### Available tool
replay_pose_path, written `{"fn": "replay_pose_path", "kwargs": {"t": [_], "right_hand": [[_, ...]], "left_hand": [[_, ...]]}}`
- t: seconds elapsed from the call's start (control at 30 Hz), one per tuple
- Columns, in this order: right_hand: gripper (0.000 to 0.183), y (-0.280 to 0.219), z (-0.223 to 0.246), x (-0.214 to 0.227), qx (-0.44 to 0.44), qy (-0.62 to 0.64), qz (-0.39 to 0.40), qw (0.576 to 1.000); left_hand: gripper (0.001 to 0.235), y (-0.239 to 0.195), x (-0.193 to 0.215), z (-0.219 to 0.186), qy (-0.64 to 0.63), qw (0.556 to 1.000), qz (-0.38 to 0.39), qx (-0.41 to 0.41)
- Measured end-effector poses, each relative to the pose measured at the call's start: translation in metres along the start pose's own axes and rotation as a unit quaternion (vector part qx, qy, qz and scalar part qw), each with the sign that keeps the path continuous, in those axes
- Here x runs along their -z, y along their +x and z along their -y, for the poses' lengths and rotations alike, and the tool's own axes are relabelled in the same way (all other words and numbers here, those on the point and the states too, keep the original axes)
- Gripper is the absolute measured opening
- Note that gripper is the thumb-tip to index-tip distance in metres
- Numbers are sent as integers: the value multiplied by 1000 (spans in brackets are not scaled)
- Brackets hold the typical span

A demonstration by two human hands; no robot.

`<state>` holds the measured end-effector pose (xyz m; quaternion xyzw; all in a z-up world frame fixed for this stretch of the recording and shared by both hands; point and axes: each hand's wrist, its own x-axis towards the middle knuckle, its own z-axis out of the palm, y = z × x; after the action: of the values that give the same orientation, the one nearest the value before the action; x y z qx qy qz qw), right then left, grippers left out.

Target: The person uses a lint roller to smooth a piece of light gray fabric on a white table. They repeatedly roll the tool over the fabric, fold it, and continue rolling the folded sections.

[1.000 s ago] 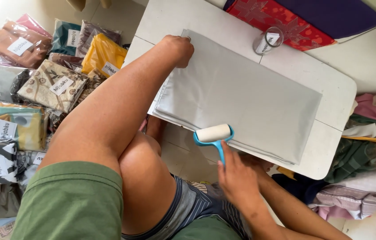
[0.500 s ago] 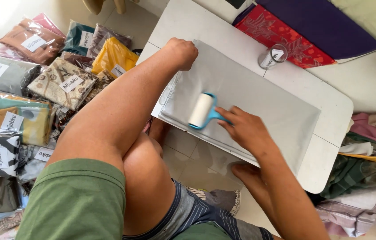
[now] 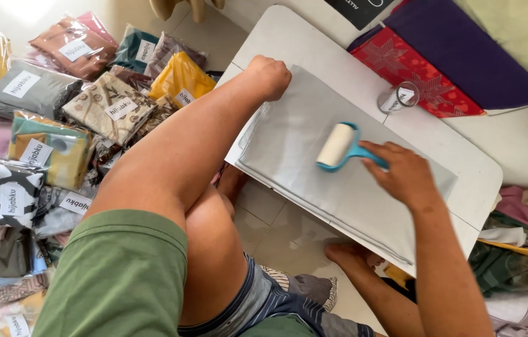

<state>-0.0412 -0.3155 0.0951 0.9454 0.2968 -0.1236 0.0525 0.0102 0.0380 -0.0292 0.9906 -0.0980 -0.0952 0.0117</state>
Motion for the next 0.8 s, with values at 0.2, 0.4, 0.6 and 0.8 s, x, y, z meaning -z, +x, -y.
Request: {"fn": "replay_pose_path", "kwargs": {"t": [0.2, 0.4, 0.6, 0.8], "right_hand": [[38, 40, 20, 11, 21, 103, 33, 994], [41, 103, 87, 4, 99, 198, -5, 975], [38, 86, 62, 19, 79, 187, -3, 979], [36, 81, -17, 5, -5, 76, 0, 997]], "left_hand": [[15, 3, -15, -6, 44, 998, -16, 47], [18, 15, -10, 3, 38, 997, -18, 64], [18, 19, -16, -1, 32, 996, -37, 76], [21, 20, -17, -11, 43, 996, -49, 56]]}}
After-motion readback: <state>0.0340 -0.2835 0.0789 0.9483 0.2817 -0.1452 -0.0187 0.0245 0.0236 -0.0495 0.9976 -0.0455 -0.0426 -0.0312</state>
